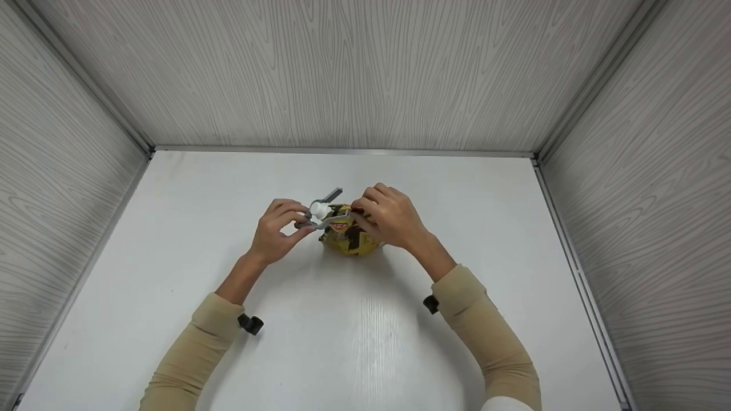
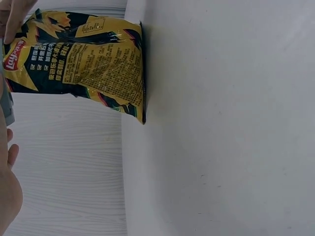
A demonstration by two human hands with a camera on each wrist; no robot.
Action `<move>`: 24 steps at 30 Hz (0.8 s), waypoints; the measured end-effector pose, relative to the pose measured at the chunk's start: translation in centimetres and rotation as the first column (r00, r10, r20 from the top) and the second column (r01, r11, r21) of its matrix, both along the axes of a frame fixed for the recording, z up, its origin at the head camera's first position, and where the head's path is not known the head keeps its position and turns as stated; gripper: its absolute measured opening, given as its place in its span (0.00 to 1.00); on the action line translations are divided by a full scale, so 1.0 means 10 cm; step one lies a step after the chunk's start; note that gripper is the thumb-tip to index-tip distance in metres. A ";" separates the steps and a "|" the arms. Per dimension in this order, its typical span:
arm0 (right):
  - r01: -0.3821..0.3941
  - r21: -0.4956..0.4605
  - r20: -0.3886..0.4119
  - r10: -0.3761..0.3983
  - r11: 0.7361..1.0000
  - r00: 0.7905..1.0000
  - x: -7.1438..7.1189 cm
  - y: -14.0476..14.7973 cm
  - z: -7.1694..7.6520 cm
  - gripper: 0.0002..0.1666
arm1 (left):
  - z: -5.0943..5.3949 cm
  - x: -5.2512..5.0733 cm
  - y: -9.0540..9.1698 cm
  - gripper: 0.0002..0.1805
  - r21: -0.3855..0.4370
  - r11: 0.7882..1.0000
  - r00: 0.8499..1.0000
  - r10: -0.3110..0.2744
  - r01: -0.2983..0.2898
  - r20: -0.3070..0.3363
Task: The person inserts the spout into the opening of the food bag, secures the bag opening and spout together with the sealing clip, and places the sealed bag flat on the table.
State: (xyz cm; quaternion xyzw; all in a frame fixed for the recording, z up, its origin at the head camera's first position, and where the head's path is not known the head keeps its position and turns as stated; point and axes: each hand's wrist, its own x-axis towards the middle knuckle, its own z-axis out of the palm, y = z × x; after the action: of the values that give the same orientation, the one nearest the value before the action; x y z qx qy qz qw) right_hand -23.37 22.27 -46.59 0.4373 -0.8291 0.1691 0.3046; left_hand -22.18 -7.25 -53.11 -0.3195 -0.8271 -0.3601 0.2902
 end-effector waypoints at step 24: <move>0.026 0.098 0.161 -0.042 0.995 0.986 -0.04 0.02 0.10 0.24 | 0.01 -0.03 0.04 0.12 0.009 1.000 1.000 -0.001 0.001 -0.011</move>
State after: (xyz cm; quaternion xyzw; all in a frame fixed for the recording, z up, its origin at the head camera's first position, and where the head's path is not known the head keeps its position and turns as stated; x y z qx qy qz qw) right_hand -23.76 22.52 -45.61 0.4216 -0.8658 0.1594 0.2174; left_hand -22.48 -6.82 -53.05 -0.3205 -0.8238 -0.3621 0.2957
